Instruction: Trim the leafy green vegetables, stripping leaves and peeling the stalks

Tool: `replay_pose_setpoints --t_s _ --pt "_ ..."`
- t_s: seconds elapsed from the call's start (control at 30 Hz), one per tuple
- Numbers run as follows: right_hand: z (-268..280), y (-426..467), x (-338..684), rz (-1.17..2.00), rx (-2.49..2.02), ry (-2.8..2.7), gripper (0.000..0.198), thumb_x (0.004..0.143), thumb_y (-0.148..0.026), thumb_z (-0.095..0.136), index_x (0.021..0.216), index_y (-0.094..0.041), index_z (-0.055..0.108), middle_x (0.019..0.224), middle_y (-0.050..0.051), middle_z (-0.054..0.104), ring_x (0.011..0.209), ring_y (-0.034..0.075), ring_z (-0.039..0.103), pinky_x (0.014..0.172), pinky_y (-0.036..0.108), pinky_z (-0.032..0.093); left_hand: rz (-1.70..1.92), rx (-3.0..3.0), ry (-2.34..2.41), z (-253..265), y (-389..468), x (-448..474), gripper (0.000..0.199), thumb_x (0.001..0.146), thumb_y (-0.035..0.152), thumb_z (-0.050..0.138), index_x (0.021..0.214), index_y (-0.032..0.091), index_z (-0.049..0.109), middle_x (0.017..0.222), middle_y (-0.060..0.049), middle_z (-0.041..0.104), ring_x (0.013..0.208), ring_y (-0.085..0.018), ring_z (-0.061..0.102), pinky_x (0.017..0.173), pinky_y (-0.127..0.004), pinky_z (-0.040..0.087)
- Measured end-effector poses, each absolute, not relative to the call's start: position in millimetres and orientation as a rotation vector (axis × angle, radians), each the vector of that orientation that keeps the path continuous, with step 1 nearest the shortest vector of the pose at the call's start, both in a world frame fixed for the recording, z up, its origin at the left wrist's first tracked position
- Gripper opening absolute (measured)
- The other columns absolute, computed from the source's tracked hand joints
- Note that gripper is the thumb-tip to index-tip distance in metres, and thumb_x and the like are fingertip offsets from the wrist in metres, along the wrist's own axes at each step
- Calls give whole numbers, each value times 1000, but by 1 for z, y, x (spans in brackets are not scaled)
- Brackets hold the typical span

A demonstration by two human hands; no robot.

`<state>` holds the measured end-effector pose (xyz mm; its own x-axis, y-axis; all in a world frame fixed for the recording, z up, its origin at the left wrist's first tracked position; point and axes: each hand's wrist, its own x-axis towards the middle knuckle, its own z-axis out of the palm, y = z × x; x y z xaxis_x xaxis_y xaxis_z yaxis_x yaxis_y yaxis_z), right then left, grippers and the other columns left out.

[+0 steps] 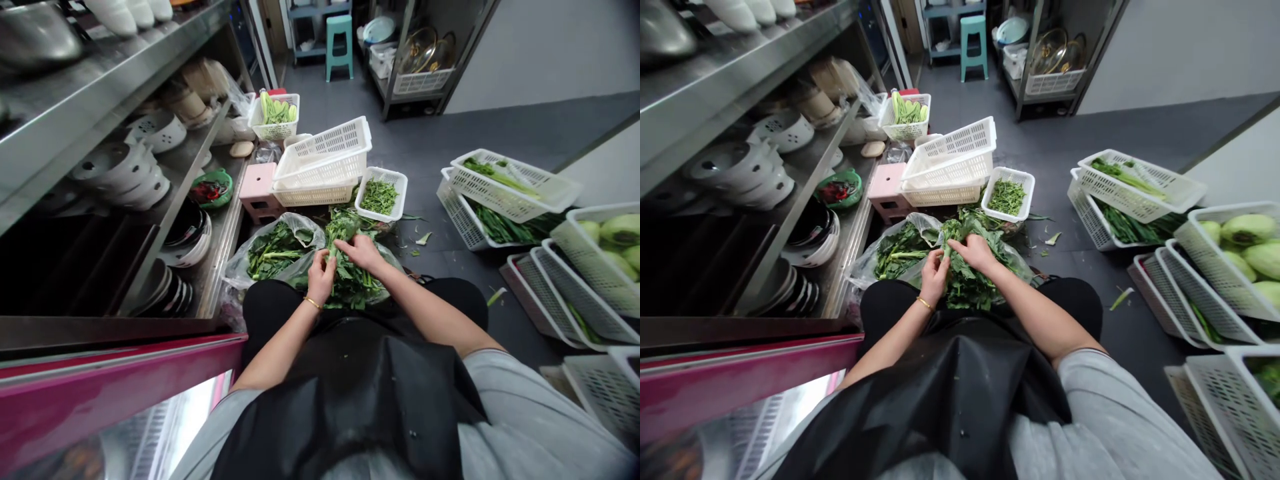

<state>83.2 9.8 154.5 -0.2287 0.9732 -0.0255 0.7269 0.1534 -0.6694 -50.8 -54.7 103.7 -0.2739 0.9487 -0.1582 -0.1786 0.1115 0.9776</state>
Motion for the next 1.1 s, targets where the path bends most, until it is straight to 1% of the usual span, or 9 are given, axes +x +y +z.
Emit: replay_pose_setpoints --t_s 0.13,0.23,0.4,0.57,0.63,0.7,0.77,0.93,1.1 --pt "151 -14 72 512 -1311 -2279 30 84 -40 52 69 -16 61 69 9 64 66 17 58 58 23 37 1376 739 1384 107 -51 -51 22 79 39 61 89 21 54 57 5 48 44 -8 43 47 -20 36" --pt "148 -41 70 674 -999 -2344 34 84 -45 50 68 -16 60 67 7 63 62 15 56 57 23 37 1456 768 1404 111 -47 -58 20 77 35 64 84 19 53 61 4 50 49 -8 47 50 -19 38" --pt "154 -10 80 961 -1412 -1967 52 88 -54 41 56 -16 55 48 2 54 49 12 48 51 22 36 1420 917 1302 121 -59 -50 28 74 36 68 93 22 52 71 3 53 54 -10 53 52 -21 42" --pt "159 -7 78 517 -1316 -2176 34 85 -41 48 68 -14 60 69 8 62 61 14 54 56 23 37 1336 719 1152 120 -60 -39 24 74 34 65 84 20 48 67 4 50 48 -8 49 47 -20 40" --pt "158 -27 76 477 -1105 -2320 28 84 -38 48 72 -15 59 74 9 62 64 15 55 58 23 38 1327 543 1175 119 -55 -43 19 76 29 63 77 18 47 61 4 47 46 -7 46 46 -18 39" --pt "156 -45 78 635 -913 -2340 26 83 -40 49 71 -17 57 71 7 60 65 15 55 59 23 40 1303 375 1171 121 -50 -54 17 78 27 59 72 16 47 60 2 48 48 -7 46 45 -17 38" --pt "154 -49 81 920 -954 -2135 28 83 -43 47 72 -19 55 64 4 57 59 14 53 57 24 42 1207 250 1017 126 -48 -66 16 83 29 52 76 14 51 63 0 49 46 -6 43 41 -17 35" --pt "151 -19 87 1710 -1076 -1496 31 77 -48 54 75 -17 55 44 -5 43 37 10 40 38 24 36 949 216 623 139 -56 -75 25 91 29 37 86 13 55 61 1 45 34 -4 31 29 -15 21" --pt "151 -3 83 1594 -1010 -1574 33 74 -47 62 63 -17 54 42 -4 46 35 8 39 35 22 32 952 433 786 147 -61 -62 24 88 37 47 89 14 54 62 -3 58 44 -12 54 40 -22 43"
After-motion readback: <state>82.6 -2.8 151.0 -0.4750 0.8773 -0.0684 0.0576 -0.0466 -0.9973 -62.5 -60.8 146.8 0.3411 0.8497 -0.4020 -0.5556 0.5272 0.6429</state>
